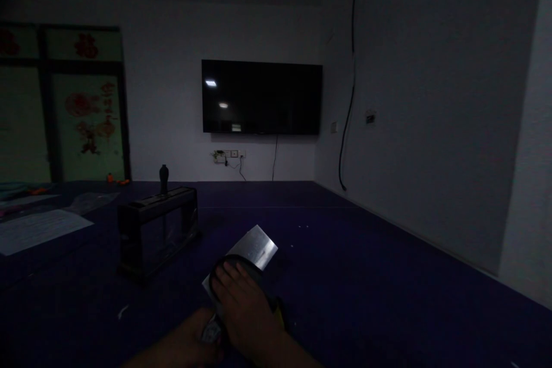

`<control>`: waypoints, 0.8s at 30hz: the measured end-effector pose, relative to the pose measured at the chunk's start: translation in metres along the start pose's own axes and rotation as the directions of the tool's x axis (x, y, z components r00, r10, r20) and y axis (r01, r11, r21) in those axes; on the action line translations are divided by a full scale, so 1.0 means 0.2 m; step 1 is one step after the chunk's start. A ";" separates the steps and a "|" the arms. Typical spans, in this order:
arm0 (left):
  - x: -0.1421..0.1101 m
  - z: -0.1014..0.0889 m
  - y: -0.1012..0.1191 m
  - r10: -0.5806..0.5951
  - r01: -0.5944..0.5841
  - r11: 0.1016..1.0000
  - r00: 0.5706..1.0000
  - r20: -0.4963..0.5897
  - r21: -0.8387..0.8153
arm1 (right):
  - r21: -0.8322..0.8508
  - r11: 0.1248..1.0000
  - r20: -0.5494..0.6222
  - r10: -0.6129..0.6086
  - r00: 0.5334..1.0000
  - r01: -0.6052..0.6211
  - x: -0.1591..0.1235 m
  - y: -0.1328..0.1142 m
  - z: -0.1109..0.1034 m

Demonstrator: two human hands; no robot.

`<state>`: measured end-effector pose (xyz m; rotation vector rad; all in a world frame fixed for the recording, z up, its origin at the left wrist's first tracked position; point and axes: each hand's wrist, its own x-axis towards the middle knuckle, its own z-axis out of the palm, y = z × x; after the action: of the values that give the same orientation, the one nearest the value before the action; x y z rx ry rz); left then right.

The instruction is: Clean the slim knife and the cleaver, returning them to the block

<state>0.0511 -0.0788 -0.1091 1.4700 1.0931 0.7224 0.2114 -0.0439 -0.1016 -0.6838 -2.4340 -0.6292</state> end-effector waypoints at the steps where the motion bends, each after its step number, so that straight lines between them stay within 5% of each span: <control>1: 0.00 0.00 0.00 -0.019 0.019 1.000 1.000 -0.008 0.013 | -0.007 1.000 -0.014 0.005 1.000 -0.006 0.00 0.00 0.00; 8: 0.02 -0.01 -0.04 -0.066 0.066 0.998 0.996 -0.058 0.006 | -0.021 0.999 -0.087 0.042 0.995 -0.044 0.00 -0.02 0.01; 14: 0.05 -0.03 -0.09 -0.069 0.069 0.997 0.998 0.007 0.034 | -0.010 0.993 -0.121 0.113 0.986 -0.115 0.01 0.00 0.01; 24: 0.05 -0.02 -0.10 -0.068 0.069 0.997 0.997 -0.037 0.021 | 0.044 0.996 -0.067 0.079 0.995 -0.076 0.00 0.00 0.00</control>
<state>0.0459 -0.0683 -0.1288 1.4362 1.1768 0.6934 0.2114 -0.0442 -0.1025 -0.7240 -2.3390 -0.5606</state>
